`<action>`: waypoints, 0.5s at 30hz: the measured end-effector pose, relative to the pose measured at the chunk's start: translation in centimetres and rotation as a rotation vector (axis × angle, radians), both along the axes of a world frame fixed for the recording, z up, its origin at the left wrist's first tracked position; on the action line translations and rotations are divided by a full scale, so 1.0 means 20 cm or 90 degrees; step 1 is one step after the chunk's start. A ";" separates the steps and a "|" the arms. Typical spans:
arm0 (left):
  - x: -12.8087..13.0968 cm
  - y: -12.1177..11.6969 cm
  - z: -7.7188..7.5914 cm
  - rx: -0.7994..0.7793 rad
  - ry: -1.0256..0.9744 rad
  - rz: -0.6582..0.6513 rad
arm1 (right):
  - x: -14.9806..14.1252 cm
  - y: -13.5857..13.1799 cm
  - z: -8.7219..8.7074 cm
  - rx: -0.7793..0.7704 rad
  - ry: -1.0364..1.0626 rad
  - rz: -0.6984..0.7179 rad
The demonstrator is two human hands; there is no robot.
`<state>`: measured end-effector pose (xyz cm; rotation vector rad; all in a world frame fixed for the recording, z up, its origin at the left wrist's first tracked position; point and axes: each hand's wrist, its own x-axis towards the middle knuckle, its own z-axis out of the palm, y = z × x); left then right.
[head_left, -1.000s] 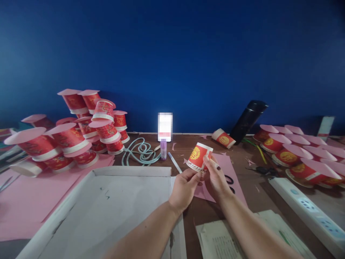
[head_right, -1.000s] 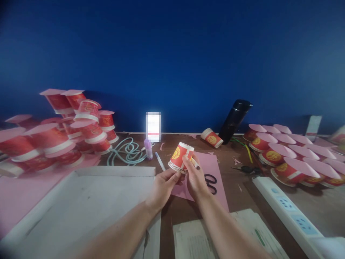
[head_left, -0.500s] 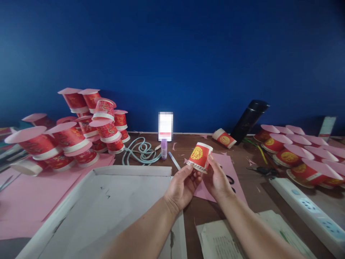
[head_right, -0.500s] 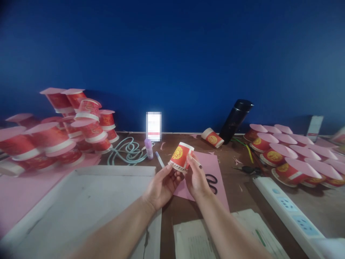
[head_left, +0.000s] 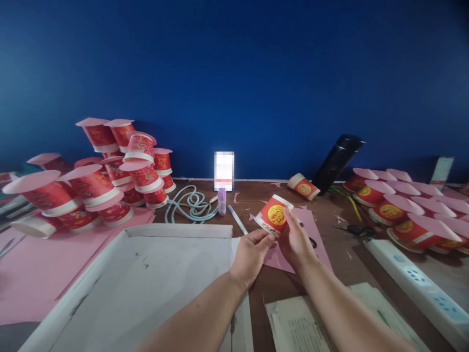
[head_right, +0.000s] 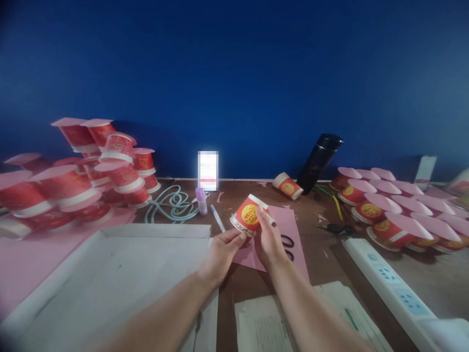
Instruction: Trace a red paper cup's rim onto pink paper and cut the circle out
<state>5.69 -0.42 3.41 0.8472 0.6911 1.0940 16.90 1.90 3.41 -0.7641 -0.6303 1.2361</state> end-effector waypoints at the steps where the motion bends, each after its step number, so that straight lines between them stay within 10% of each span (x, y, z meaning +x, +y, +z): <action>1: 0.00 -0.01 0.01 0.000 -0.001 -0.012 | 0.00 0.00 0.00 -0.008 0.005 0.001; 15: -0.04 0.00 -0.01 -0.214 -0.348 -0.133 | 0.00 -0.04 0.00 -0.035 -0.005 0.111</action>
